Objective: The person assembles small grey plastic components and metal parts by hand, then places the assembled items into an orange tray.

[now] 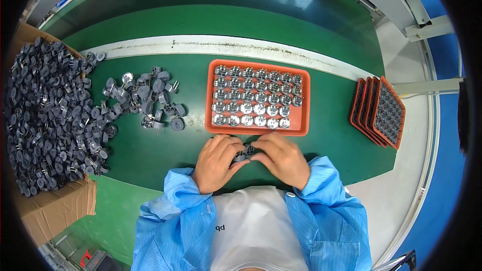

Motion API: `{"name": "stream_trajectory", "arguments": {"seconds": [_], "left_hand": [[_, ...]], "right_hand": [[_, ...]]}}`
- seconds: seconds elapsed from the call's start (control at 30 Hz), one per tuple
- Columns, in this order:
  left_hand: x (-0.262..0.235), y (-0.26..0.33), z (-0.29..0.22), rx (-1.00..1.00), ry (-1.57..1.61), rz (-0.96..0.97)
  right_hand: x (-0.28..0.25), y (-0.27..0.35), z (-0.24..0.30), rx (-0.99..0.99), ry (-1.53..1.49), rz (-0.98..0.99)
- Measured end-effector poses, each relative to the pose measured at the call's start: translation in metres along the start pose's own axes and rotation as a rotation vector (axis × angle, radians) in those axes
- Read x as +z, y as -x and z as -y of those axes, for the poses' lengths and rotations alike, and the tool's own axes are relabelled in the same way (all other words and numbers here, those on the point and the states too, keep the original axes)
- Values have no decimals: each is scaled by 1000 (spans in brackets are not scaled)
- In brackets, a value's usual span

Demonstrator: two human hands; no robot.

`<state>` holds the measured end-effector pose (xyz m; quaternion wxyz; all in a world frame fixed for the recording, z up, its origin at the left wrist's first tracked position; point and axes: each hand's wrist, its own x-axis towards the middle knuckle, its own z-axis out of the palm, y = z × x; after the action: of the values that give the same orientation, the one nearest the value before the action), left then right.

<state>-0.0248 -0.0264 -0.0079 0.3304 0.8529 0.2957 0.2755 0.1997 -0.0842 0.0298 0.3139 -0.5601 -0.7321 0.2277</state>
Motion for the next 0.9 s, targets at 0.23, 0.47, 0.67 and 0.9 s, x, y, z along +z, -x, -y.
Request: {"name": "stream_trajectory", "arguments": {"seconds": [0.23, 0.47, 0.67, 0.9], "left_hand": [[3, 1, -2, 47, -24, 76], [0, -2, -8, 26, -9, 86], [0, 0, -8, 7, 34, 30], [3, 3, 1, 79, -18, 78]], "right_hand": [[-20, 3, -9, 128, -136, -63], [-66, -16, -57, 102, 368, -316], [-53, -21, -63, 79, 417, -391], [-20, 5, 1, 38, 3, -125]]}}
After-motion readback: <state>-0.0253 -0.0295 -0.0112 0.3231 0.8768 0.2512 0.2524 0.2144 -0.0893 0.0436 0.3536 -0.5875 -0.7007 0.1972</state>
